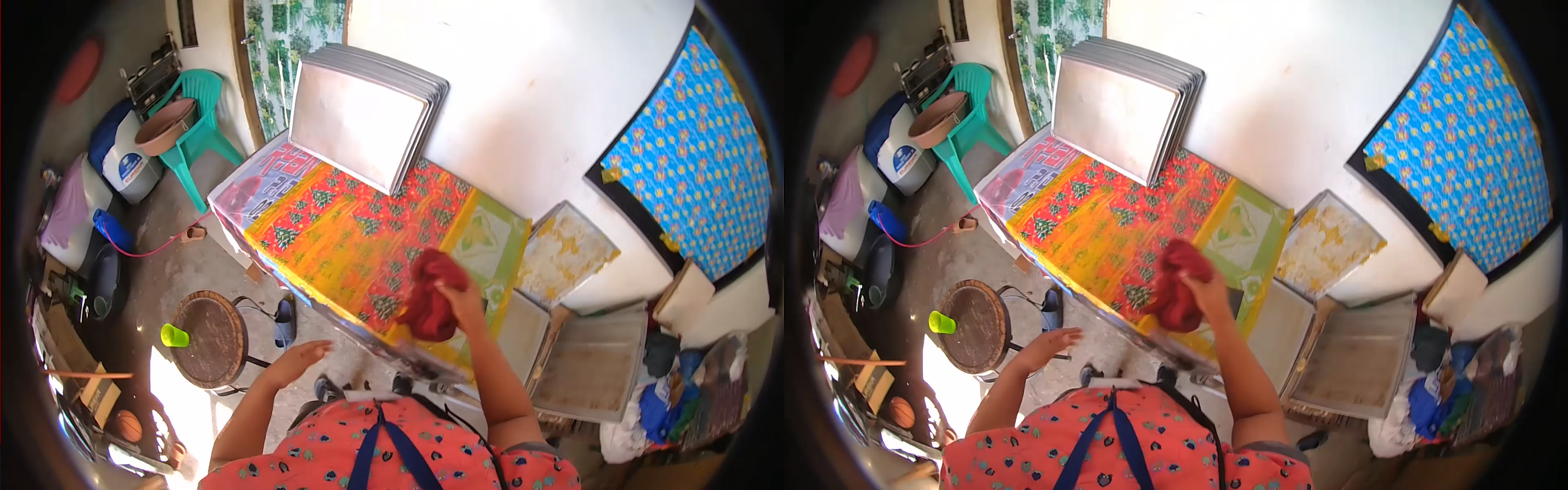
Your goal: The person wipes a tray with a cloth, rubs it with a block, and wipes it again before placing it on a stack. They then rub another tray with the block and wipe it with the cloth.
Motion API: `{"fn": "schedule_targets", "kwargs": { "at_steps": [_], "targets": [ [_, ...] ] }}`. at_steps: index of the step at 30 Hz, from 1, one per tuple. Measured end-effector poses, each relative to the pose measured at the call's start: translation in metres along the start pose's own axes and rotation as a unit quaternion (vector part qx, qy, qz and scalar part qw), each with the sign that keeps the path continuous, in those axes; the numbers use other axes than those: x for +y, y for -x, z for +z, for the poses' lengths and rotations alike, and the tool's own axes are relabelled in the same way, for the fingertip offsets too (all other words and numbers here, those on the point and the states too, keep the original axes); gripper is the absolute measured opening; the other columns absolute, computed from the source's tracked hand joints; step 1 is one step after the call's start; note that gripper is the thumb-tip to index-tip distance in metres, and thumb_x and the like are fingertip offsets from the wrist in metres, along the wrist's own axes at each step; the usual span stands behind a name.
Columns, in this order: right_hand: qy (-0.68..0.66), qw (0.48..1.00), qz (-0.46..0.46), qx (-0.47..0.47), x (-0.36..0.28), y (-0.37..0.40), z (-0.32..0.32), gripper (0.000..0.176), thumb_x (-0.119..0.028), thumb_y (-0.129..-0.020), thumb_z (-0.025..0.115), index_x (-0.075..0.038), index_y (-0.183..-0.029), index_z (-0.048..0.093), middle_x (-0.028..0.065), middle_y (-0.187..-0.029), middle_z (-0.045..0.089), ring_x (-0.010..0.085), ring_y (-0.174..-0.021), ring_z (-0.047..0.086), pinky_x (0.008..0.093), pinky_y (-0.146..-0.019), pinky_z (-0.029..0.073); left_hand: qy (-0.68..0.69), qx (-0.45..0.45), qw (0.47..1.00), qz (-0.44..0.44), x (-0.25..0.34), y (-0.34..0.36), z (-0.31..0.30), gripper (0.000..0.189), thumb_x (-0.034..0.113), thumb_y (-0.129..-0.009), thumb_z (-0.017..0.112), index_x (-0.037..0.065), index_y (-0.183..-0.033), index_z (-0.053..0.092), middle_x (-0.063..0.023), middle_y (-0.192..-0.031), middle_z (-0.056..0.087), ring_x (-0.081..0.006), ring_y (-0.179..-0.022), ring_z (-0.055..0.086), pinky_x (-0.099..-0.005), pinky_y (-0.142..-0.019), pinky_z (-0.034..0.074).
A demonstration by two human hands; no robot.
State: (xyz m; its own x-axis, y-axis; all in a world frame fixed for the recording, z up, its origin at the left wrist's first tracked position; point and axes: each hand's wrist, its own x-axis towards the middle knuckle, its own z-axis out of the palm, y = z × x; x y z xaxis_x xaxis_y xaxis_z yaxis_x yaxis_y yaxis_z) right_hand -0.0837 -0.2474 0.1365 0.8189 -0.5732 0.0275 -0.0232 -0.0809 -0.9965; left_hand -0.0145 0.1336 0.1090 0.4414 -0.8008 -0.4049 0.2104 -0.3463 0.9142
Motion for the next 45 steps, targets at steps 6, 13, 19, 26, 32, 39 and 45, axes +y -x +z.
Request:
{"fn": "schedule_targets", "kwargs": {
  "at_steps": [6, 13, 19, 26, 32, 39, 45],
  "targets": [
    [-0.053, 0.973, -0.110, 0.194, 0.023, -0.129, -0.157, 0.052, -0.025, -0.085, 0.068, 0.002, -0.125, 0.052, 0.0104, -0.119, 0.058, 0.0193, -0.105, 0.055, 0.0312, -0.093, 0.042, -0.184, 0.123, 0.954, -0.203, -0.229, 0.030, 0.078, 0.059, 0.055, -0.088, 0.049, 0.022, -0.137, 0.044, -0.0229, -0.144, 0.033, -0.0403, -0.135, 0.028, -0.0559, -0.111, 0.013],
    [0.505, 0.833, 0.069, 0.215, 0.101, -0.229, -0.175, 0.074, -0.053, -0.082, 0.061, -0.006, -0.137, 0.042, 0.0207, -0.139, 0.042, 0.0370, -0.129, 0.036, 0.0399, -0.106, 0.030, -0.138, 0.160, 0.910, -0.357, -0.265, 0.087, 0.189, 0.060, 0.056, -0.088, 0.047, 0.021, -0.137, 0.043, -0.0212, -0.143, 0.035, -0.0387, -0.132, 0.031, -0.0547, -0.109, 0.017],
    [0.424, 0.846, -0.322, 0.001, 0.141, -0.263, 0.039, 0.042, -0.040, -0.073, 0.071, -0.002, -0.088, 0.063, 0.0190, -0.097, 0.061, 0.0376, -0.097, 0.055, 0.0494, -0.083, 0.044, -0.086, 0.195, 0.890, -0.403, -0.266, 0.112, 0.240, 0.061, 0.056, -0.089, 0.045, 0.020, -0.137, 0.042, -0.0198, -0.142, 0.036, -0.0374, -0.130, 0.034, -0.0537, -0.107, 0.021],
    [0.011, 0.787, -0.241, -0.568, 0.103, 0.037, 0.201, 0.030, -0.012, -0.069, 0.066, -0.005, -0.099, 0.065, 0.0123, -0.104, 0.064, 0.0315, -0.101, 0.059, 0.0395, -0.087, 0.047, -0.076, 0.204, 0.898, -0.383, -0.263, 0.111, 0.253, 0.061, 0.057, -0.090, 0.044, 0.019, -0.138, 0.041, -0.0181, -0.141, 0.038, -0.0359, -0.128, 0.037, -0.0525, -0.105, 0.025],
    [0.030, 0.914, -0.126, -0.385, 0.023, -0.103, 0.046, 0.028, -0.007, -0.078, 0.064, -0.007, -0.106, 0.062, 0.0050, -0.094, 0.065, 0.0120, -0.077, 0.062, 0.0287, -0.068, 0.051, -0.053, 0.252, 0.899, -0.355, -0.257, 0.099, 0.258, 0.062, 0.057, -0.090, 0.042, 0.018, -0.138, 0.040, -0.0166, -0.141, 0.040, -0.0345, -0.126, 0.039, -0.0515, -0.103, 0.029],
    [0.356, 0.916, -0.166, 0.086, 0.111, -0.249, -0.167, 0.034, -0.014, -0.080, 0.062, 0.001, -0.110, 0.063, 0.0191, -0.097, 0.066, 0.0355, -0.086, 0.062, 0.0405, -0.079, 0.048, -0.037, 0.279, 0.887, -0.366, -0.243, 0.112, 0.269, 0.063, 0.058, -0.091, 0.040, 0.017, -0.138, 0.039, -0.0149, -0.140, 0.042, -0.0330, -0.124, 0.043, -0.0503, -0.101, 0.033],
    [0.245, 0.863, -0.375, -0.234, 0.145, -0.004, 0.085, 0.030, -0.014, -0.071, 0.070, -0.011, -0.100, 0.062, 0.0115, -0.104, 0.061, 0.0280, -0.096, 0.058, 0.0385, -0.085, 0.046, 0.013, 0.274, 0.875, -0.399, -0.250, 0.127, 0.268, 0.063, 0.058, -0.091, 0.038, 0.016, -0.138, 0.039, -0.0134, -0.139, 0.043, -0.0317, -0.122, 0.045, -0.0493, -0.099, 0.037]
  ]
}}
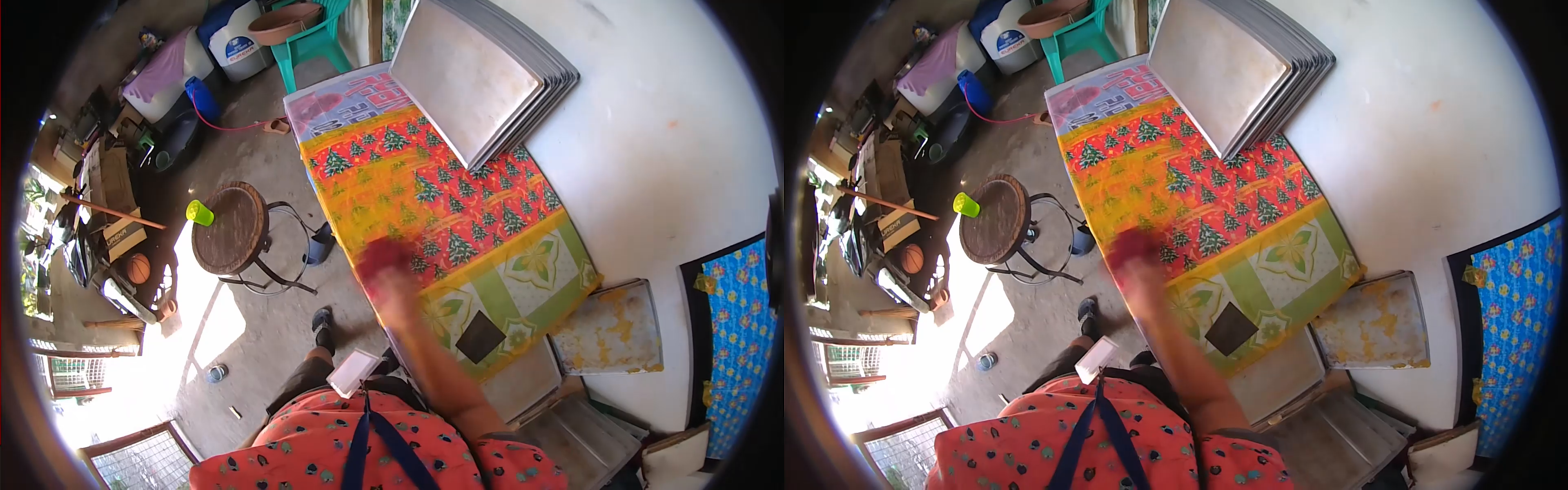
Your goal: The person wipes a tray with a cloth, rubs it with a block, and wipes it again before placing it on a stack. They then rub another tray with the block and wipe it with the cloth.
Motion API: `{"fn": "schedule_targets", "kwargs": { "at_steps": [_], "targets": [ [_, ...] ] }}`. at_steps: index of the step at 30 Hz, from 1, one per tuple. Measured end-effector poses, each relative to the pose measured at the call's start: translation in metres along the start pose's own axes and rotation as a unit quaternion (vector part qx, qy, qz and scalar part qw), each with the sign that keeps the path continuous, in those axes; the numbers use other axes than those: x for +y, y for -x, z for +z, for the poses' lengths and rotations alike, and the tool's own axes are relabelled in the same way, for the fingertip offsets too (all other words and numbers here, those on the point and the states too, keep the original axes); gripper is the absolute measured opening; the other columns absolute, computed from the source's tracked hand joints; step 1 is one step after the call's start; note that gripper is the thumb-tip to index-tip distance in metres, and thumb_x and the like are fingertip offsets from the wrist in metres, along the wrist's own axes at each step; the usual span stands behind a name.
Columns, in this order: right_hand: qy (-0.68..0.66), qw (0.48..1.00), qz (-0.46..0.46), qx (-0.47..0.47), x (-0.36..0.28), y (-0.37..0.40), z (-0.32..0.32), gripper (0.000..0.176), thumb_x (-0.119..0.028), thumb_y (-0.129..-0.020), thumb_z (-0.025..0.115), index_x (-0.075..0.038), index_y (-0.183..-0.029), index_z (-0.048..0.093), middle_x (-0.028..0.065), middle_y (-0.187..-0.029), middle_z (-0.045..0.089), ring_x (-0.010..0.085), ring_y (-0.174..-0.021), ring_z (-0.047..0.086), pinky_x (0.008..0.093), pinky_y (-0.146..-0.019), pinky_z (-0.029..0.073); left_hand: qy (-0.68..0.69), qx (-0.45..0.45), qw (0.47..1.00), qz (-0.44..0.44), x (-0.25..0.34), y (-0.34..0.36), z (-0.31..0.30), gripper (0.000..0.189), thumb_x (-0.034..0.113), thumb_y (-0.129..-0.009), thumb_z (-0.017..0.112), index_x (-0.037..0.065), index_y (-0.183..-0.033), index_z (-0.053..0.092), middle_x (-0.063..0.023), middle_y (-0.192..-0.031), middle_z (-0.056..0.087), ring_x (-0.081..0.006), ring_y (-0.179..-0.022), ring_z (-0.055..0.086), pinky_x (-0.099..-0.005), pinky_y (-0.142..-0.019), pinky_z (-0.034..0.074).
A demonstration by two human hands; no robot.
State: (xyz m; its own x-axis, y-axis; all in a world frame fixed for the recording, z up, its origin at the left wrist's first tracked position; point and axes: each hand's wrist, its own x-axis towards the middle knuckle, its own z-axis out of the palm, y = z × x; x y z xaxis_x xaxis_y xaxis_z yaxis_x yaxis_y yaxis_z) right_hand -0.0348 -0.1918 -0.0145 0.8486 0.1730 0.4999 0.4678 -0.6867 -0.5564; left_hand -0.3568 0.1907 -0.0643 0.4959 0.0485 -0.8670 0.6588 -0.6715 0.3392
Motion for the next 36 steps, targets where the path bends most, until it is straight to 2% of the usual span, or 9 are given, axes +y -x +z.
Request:
{"fn": "schedule_targets", "kwargs": {
  "at_steps": [1, 8, 12, 13, 15, 20, 26, 32, 36],
  "targets": [
    [-0.139, 0.954, -0.049, -0.262, -0.051, -0.013, -0.009, 0.034, -0.016, -0.071, 0.071, -0.010, -0.104, 0.064, 0.0132, -0.112, 0.061, 0.0310, -0.105, 0.057, 0.0404, -0.091, 0.045, 0.062, 0.003, 0.998, -0.017, 0.001, -0.004, -0.005, 0.064, 0.058, -0.091, 0.038, 0.016, -0.139, 0.039, -0.0132, -0.139, 0.044, -0.0314, -0.121, 0.046, -0.0491, -0.098, 0.037],
    [-0.333, 0.933, 0.100, -0.092, -0.036, -0.053, -0.062, 0.040, -0.009, -0.073, 0.069, -0.001, -0.111, 0.061, 0.0165, -0.112, 0.062, 0.0292, -0.107, 0.059, 0.0367, -0.094, 0.045, 0.649, -0.046, 0.749, 0.127, 0.162, 0.008, -0.094, 0.060, 0.054, -0.093, 0.039, 0.016, -0.139, 0.038, -0.0112, -0.137, 0.046, -0.0286, -0.112, 0.053, -0.0485, -0.091, 0.043],
    [-0.183, 0.962, 0.189, 0.081, 0.039, -0.087, -0.125, 0.062, -0.009, -0.075, 0.069, -0.002, -0.132, 0.046, 0.0208, -0.126, 0.052, 0.0318, -0.119, 0.050, 0.0388, -0.100, 0.039, 0.301, -0.030, 0.953, 0.022, 0.159, -0.051, -0.104, 0.053, 0.045, -0.093, 0.045, 0.011, -0.133, 0.047, -0.0125, -0.136, 0.047, -0.0304, -0.116, 0.051, -0.0445, -0.094, 0.043],
    [-0.111, 0.969, 0.202, 0.088, 0.056, -0.088, -0.132, 0.069, -0.018, -0.075, 0.071, -0.003, -0.136, 0.041, 0.0240, -0.133, 0.044, 0.0362, -0.124, 0.043, 0.0423, -0.102, 0.036, -0.007, 0.019, 0.974, 0.224, 0.117, -0.099, -0.097, 0.057, 0.049, -0.089, 0.052, 0.007, -0.128, 0.052, -0.0170, -0.130, 0.052, -0.0319, -0.117, 0.051, -0.0411, -0.097, 0.042],
    [0.052, 0.957, 0.282, 0.036, 0.081, -0.079, -0.118, 0.082, -0.034, -0.075, 0.072, -0.004, -0.141, 0.033, 0.0291, -0.140, 0.032, 0.0436, -0.130, 0.033, 0.0485, -0.104, 0.033, -0.222, 0.037, 0.951, 0.211, 0.107, -0.098, -0.094, 0.056, 0.049, -0.090, 0.048, 0.004, -0.122, 0.056, -0.0217, -0.123, 0.056, -0.0387, -0.114, 0.052, -0.0435, -0.100, 0.039],
    [0.292, 0.880, 0.373, -0.030, 0.090, -0.125, -0.041, 0.102, -0.066, -0.068, 0.065, -0.003, -0.142, 0.031, 0.0352, -0.142, 0.023, 0.0527, -0.130, 0.026, 0.0579, -0.103, 0.029, -0.294, -0.143, 0.930, 0.167, 0.056, -0.150, -0.151, 0.049, 0.041, -0.094, 0.039, 0.005, -0.122, 0.056, -0.0220, -0.123, 0.056, -0.0353, -0.113, 0.054, -0.0424, -0.098, 0.041],
    [0.306, 0.917, 0.256, -0.008, 0.116, -0.301, 0.074, 0.090, -0.058, -0.070, 0.068, 0.000, -0.134, 0.042, 0.0370, -0.136, 0.033, 0.0464, -0.128, 0.034, 0.0534, -0.107, 0.026, -0.108, 0.077, 0.991, 0.035, 0.047, -0.167, -0.224, 0.050, 0.042, -0.089, 0.052, 0.006, -0.124, 0.055, -0.0204, -0.119, 0.059, -0.0347, -0.109, 0.057, -0.0415, -0.095, 0.044],
    [0.003, 0.990, -0.007, -0.143, 0.007, -0.377, 0.203, 0.045, -0.025, -0.069, 0.069, -0.002, -0.107, 0.061, 0.0203, -0.118, 0.057, 0.0350, -0.111, 0.053, 0.0410, -0.099, 0.041, 0.002, 0.076, 0.995, 0.058, 0.059, -0.167, -0.222, 0.040, 0.034, -0.089, 0.053, 0.007, -0.118, 0.059, -0.0190, -0.112, 0.063, -0.0333, -0.104, 0.060, -0.0396, -0.088, 0.048],
    [-0.296, 0.875, -0.051, -0.378, -0.097, -0.282, 0.249, 0.054, -0.023, -0.068, 0.072, -0.001, -0.115, 0.059, 0.0191, -0.112, 0.062, 0.0350, -0.105, 0.059, 0.0363, -0.092, 0.046, -0.360, -0.100, 0.871, 0.320, 0.037, -0.183, -0.223, 0.029, 0.021, -0.089, 0.046, 0.008, -0.112, 0.059, -0.0175, -0.119, 0.058, -0.0308, -0.111, 0.056, -0.0387, -0.092, 0.048]
  ]
}}
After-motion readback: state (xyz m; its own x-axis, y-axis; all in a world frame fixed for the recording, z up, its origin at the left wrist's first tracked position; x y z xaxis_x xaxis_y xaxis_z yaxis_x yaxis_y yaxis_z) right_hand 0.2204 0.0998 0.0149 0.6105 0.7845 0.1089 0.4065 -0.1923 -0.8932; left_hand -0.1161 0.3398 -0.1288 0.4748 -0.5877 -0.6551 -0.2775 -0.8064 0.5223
